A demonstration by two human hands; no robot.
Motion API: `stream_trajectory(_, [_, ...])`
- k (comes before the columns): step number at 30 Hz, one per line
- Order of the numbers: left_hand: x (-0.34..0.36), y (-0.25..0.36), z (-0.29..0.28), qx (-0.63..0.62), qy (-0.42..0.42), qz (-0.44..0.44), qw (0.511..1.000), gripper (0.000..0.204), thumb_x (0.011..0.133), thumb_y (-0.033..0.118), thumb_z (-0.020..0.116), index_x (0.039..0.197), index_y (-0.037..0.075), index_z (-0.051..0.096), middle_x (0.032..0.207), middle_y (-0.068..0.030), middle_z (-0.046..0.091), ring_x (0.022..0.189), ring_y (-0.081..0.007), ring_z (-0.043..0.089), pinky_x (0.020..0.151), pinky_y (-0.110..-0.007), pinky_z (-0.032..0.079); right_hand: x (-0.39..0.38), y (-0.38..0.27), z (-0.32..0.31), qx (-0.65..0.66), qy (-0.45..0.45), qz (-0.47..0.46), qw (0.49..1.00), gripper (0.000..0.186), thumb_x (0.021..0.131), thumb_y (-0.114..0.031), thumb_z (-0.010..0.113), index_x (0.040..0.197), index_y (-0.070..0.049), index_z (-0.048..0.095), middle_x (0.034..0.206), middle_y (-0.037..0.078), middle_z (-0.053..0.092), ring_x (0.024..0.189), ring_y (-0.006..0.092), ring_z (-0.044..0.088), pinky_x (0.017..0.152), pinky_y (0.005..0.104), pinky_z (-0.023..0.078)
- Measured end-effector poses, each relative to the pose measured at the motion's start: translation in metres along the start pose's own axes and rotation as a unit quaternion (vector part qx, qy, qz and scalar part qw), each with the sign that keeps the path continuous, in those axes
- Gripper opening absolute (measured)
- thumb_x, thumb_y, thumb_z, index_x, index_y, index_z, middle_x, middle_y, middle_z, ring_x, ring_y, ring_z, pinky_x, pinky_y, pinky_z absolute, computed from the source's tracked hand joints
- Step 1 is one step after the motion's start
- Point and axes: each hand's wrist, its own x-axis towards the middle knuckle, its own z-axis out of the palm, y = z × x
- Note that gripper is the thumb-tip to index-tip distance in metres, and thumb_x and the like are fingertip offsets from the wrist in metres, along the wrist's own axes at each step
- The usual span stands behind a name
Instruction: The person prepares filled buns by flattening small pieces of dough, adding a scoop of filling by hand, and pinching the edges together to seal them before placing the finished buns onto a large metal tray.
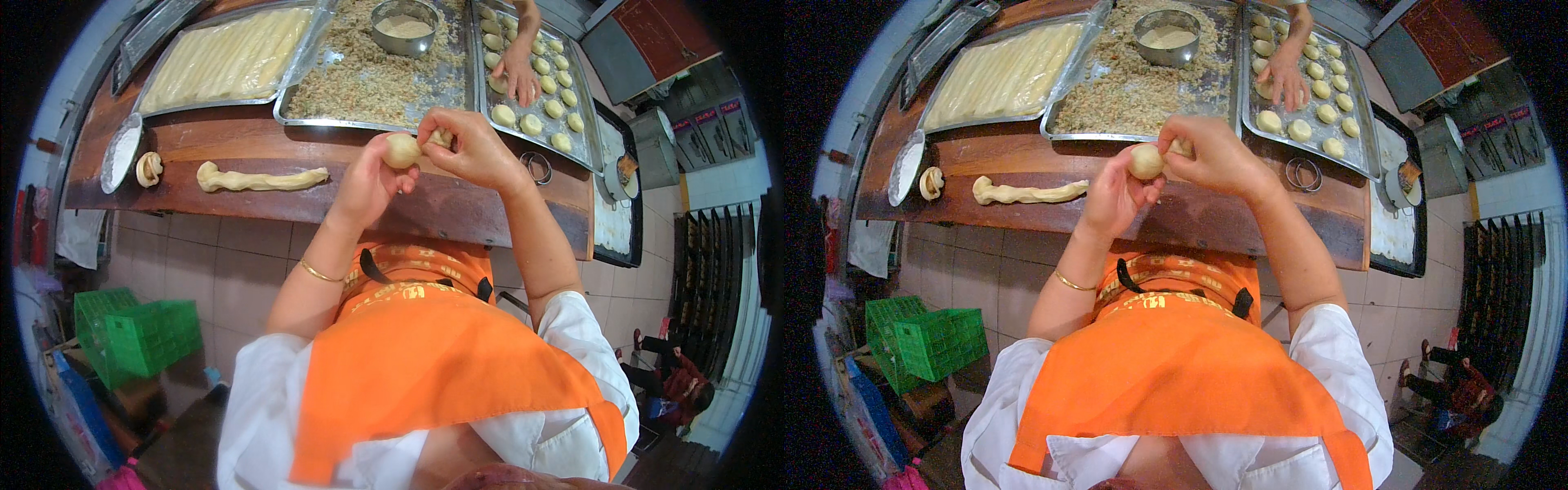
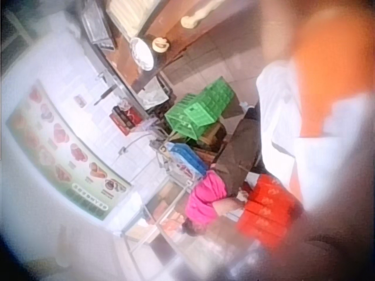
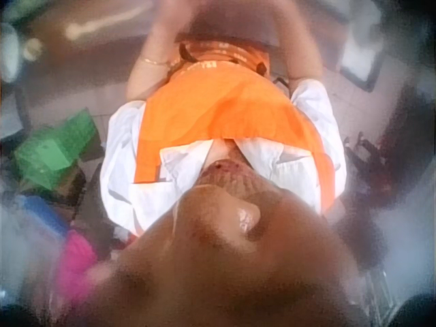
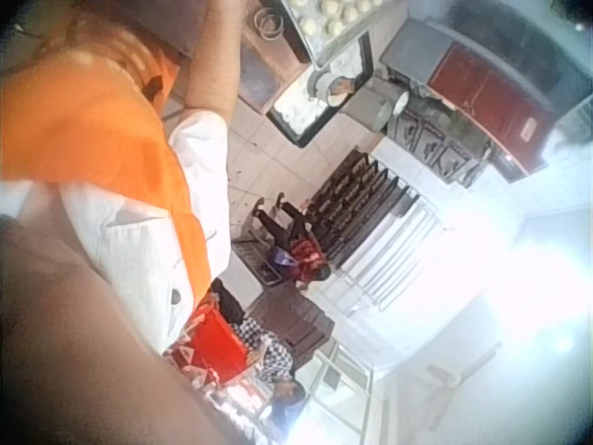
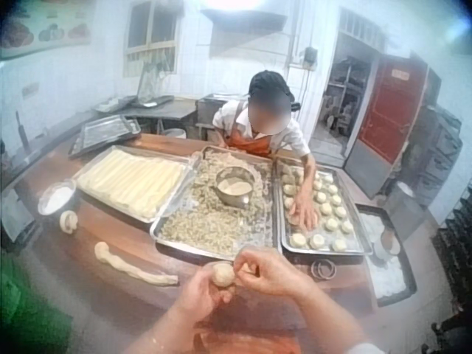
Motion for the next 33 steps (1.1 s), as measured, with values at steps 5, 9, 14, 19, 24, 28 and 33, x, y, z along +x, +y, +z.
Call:
stream_trajectory(5, [-0.002,-0.004,-0.001,0.096,0.035,0.006,0.995,0.042,0.108,0.042,0.037,0.113,0.006,0.057,0.094,-0.0049,0.062,0.067,-0.0132,0.056,0.055,-0.024,0.044,0.001,-0.006,-0.003,-0.019,-0.006,-0.007,1.000,0.011,0.081,-0.010,0.067,0.090,-0.005,0.063,0.081,0.011,0.063,0.074,0.0258,0.061,0.066,0.0347,0.048])
stream_trajectory(9, [0.007,-0.010,-0.006,0.074,0.037,0.006,0.997,0.040,0.108,0.042,0.038,0.114,0.007,0.057,0.090,-0.0037,0.061,0.067,-0.0119,0.055,0.054,-0.024,0.043,0.003,-0.005,0.000,-0.028,-0.018,-0.047,0.998,0.013,0.079,-0.011,0.068,0.089,-0.006,0.063,0.081,0.015,0.063,0.077,0.0350,0.063,0.068,0.0396,0.050])
stream_trajectory(14, [0.008,-0.004,-0.007,0.202,0.064,0.005,0.977,0.041,0.107,0.043,0.039,0.115,0.008,0.058,0.090,-0.0028,0.062,0.068,-0.0110,0.057,0.056,-0.024,0.047,0.001,-0.006,0.000,-0.032,-0.021,-0.060,0.997,0.012,0.078,-0.004,0.067,0.088,-0.003,0.061,0.081,0.010,0.061,0.074,0.0259,0.060,0.066,0.0342,0.049])
stream_trajectory(19, [0.014,-0.003,-0.008,0.195,0.053,-0.013,0.979,0.032,0.106,0.034,0.046,0.114,0.006,0.060,0.099,-0.0069,0.061,0.080,-0.0124,0.061,0.066,-0.025,0.050,0.000,-0.010,0.001,-0.052,-0.033,-0.067,0.996,0.015,0.076,0.000,0.067,0.088,-0.003,0.060,0.081,0.010,0.059,0.074,0.0284,0.059,0.066,0.0350,0.049])
stream_trajectory(24, [0.008,-0.001,-0.020,0.326,-0.089,0.081,0.938,0.032,0.093,0.013,0.066,0.122,0.003,0.059,0.113,-0.0065,0.060,0.101,-0.0156,0.060,0.087,-0.031,0.052,-0.003,-0.014,0.002,-0.091,-0.043,-0.090,0.991,0.021,0.076,0.003,0.066,0.094,-0.004,0.059,0.090,0.011,0.057,0.080,0.0308,0.058,0.068,0.0353,0.049])
stream_trajectory(28, [0.002,0.007,-0.016,0.448,-0.041,0.083,0.889,0.043,0.084,0.007,0.074,0.124,0.001,0.059,0.114,-0.0069,0.062,0.107,-0.0153,0.059,0.091,-0.030,0.050,-0.007,-0.015,0.010,0.002,-0.009,-0.094,0.995,0.023,0.076,0.003,0.066,0.097,-0.004,0.060,0.097,0.009,0.058,0.086,0.0225,0.059,0.074,0.0302,0.048])
stream_trajectory(33, [-0.022,0.016,-0.025,0.459,-0.006,0.034,0.888,0.044,0.084,0.011,0.074,0.124,0.000,0.059,0.117,-0.0110,0.064,0.114,-0.0182,0.058,0.095,-0.032,0.048,-0.030,0.011,0.033,0.148,0.101,0.056,0.982,0.020,0.078,-0.001,0.065,0.098,-0.003,0.061,0.099,0.004,0.059,0.088,0.0135,0.056,0.078,0.0262,0.046])
